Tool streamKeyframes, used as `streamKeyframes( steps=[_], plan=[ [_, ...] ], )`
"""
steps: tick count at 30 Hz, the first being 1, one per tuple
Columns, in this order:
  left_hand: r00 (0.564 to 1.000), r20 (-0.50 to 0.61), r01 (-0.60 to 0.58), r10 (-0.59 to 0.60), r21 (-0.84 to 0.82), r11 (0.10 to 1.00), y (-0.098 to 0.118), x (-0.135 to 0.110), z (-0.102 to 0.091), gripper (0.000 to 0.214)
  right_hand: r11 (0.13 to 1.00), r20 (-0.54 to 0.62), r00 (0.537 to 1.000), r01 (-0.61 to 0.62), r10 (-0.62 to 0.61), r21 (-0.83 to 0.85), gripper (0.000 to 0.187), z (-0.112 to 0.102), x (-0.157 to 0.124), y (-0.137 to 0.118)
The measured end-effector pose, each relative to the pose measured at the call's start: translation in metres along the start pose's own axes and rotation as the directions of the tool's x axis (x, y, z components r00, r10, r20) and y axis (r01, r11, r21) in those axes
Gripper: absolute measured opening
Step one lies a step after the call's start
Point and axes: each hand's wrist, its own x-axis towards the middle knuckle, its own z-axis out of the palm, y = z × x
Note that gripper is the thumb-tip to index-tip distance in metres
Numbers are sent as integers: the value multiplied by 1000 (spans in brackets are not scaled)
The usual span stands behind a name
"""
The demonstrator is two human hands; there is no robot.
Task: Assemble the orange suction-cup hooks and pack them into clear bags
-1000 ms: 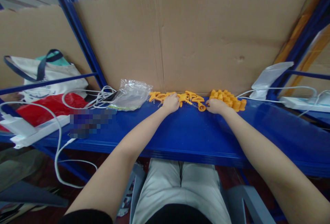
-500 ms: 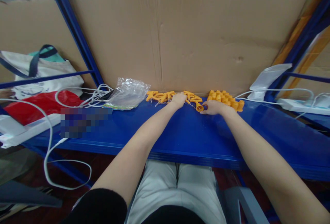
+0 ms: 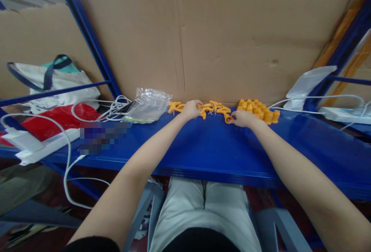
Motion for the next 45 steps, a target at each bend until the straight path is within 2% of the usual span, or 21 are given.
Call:
streamKeyframes(
  steps=[3, 6, 9, 11, 14, 17, 22, 24, 29, 35, 38, 42, 45],
  plan=[
    [1000, -18, 17, -19, -70, 997, -7, -10, 10, 31, 999, -20, 1000, 2, -1, 51, 28, 3, 2, 2],
    [999, -46, -28, 26, -43, 999, -12, -16, 17, 31, 993, -48, 999, 30, -25, 112, 25, 7, 8, 10],
    [998, -40, -39, 39, -4, 999, -12, -19, 15, 32, 981, -94, 993, 90, -75, 173, 27, 9, 14, 22],
    [999, -28, -31, 32, 15, 999, -11, -20, 12, 31, 976, -111, 992, 80, -58, 200, 28, 10, 15, 30],
    [1000, -14, -22, 23, 28, 999, -11, -20, 9, 30, 982, -49, 999, 9, 0, 187, 26, 8, 14, 35],
    [999, -2, -43, 43, 32, 999, -15, -20, 9, 30, 988, -21, 999, -44, 47, 147, 23, 2, 9, 29],
    [986, 25, -166, 165, 39, 985, -22, -19, 12, 28, 993, -155, 986, -52, 69, 107, 23, -14, -3, 6],
    [981, 43, -188, 187, 39, 981, -21, -20, 12, 26, 997, -175, 983, -38, 49, 65, 24, -19, -7, -3],
    [981, 63, -183, 181, 32, 983, -17, -21, 14, 27, 998, -215, 975, 57, -54, 7, 21, -24, -11, -15],
    [983, 54, -179, 178, 11, 984, -18, -22, 15, 27, 982, -261, 953, 177, -156, 59, 24, -20, -7, -12],
    [982, 43, -182, 182, -14, 983, -20, -21, 14, 25, 951, -330, 913, 290, -240, 109, 25, -13, -1, -9],
    [970, 4, -243, 243, -25, 970, -20, -21, 17, 23, 887, -417, 843, 435, -340, 155, 30, -3, 4, -12],
    [961, -15, -277, 277, -24, 961, -21, -20, 20, 23, 874, -407, 839, 456, -360, 166, 33, 0, 4, -18]
  ],
)
